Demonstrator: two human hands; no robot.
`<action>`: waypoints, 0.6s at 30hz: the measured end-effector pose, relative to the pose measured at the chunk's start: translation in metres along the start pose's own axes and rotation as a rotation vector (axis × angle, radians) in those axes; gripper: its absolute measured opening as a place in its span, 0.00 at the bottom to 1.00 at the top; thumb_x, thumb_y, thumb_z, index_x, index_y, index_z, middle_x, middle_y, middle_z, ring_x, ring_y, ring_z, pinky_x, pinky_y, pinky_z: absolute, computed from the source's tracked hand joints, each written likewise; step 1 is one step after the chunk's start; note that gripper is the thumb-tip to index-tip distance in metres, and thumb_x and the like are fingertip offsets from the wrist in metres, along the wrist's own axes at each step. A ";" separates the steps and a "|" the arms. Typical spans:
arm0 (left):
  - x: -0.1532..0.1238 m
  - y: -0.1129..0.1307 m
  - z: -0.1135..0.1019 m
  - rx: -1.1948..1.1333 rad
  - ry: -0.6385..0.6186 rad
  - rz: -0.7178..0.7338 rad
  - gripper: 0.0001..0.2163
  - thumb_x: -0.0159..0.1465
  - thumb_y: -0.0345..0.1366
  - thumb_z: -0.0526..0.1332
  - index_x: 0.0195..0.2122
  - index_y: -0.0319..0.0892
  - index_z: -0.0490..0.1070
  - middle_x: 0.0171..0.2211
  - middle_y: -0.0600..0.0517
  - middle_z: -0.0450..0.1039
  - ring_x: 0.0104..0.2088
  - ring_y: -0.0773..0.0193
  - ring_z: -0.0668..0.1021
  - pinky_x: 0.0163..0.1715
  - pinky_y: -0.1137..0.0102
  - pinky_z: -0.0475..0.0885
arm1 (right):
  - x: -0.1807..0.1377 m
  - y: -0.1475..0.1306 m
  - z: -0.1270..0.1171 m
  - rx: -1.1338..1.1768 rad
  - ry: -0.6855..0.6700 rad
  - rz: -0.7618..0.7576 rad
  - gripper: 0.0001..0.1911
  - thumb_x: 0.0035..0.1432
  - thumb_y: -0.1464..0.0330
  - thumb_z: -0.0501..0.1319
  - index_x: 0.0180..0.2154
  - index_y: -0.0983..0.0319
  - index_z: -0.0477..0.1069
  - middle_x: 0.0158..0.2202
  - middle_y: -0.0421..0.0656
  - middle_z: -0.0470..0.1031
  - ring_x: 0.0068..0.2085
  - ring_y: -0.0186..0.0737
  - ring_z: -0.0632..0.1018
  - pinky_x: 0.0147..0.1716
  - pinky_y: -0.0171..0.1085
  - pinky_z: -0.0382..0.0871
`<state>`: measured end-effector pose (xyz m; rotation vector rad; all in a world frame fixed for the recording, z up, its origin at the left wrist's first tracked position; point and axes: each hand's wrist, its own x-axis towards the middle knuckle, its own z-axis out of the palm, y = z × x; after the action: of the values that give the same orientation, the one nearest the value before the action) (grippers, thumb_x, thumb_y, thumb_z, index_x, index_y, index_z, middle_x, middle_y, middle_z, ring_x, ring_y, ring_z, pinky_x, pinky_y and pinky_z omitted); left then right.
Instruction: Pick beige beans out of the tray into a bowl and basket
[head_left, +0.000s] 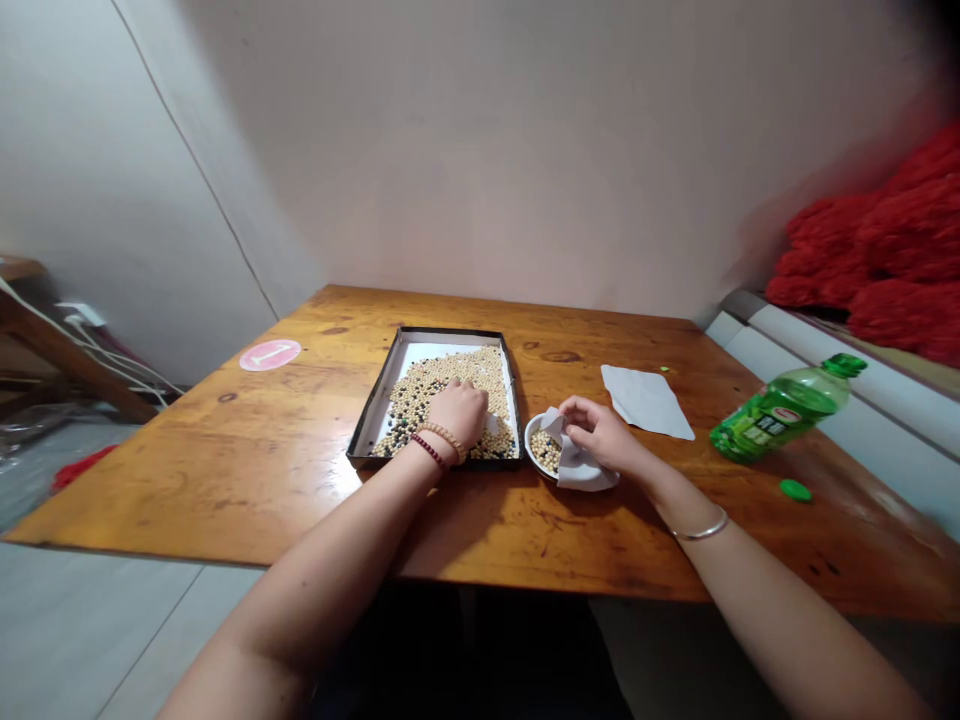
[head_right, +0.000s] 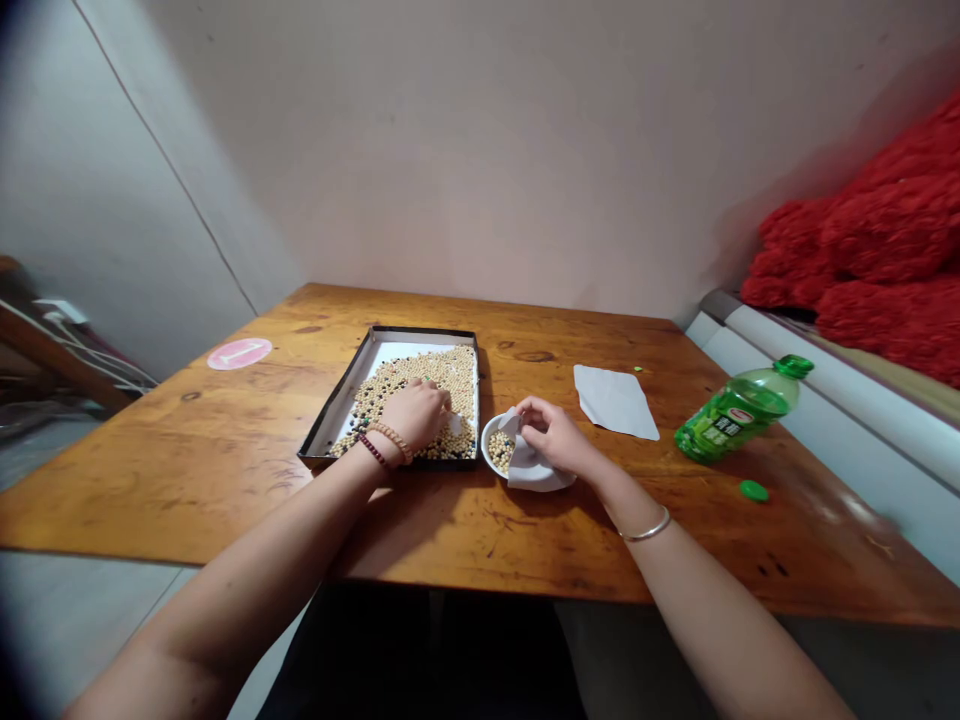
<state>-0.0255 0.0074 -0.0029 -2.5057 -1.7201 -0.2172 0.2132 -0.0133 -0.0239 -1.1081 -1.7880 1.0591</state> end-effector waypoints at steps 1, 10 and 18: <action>0.001 0.000 0.002 0.006 0.003 0.000 0.09 0.63 0.33 0.55 0.35 0.39 0.75 0.37 0.42 0.72 0.41 0.55 0.71 0.39 0.64 0.69 | 0.000 0.001 0.000 -0.008 0.000 0.006 0.07 0.49 0.70 0.58 0.34 0.61 0.65 0.34 0.43 0.75 0.35 0.38 0.76 0.35 0.36 0.69; 0.004 0.003 0.009 -0.002 0.002 -0.025 0.11 0.63 0.39 0.56 0.36 0.38 0.74 0.37 0.42 0.72 0.42 0.53 0.72 0.38 0.63 0.70 | -0.004 -0.002 -0.001 -0.094 -0.046 0.099 0.15 0.47 0.61 0.67 0.36 0.64 0.74 0.36 0.48 0.79 0.37 0.43 0.78 0.37 0.41 0.72; 0.007 0.002 0.012 0.007 -0.011 -0.019 0.11 0.64 0.34 0.52 0.36 0.37 0.74 0.37 0.42 0.73 0.41 0.55 0.73 0.40 0.64 0.69 | -0.002 -0.002 -0.001 -0.059 -0.001 0.127 0.17 0.49 0.57 0.64 0.34 0.64 0.74 0.30 0.45 0.77 0.30 0.38 0.75 0.29 0.36 0.69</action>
<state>-0.0206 0.0148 -0.0140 -2.4920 -1.7459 -0.1984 0.2140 -0.0158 -0.0226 -1.2712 -1.7794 1.0873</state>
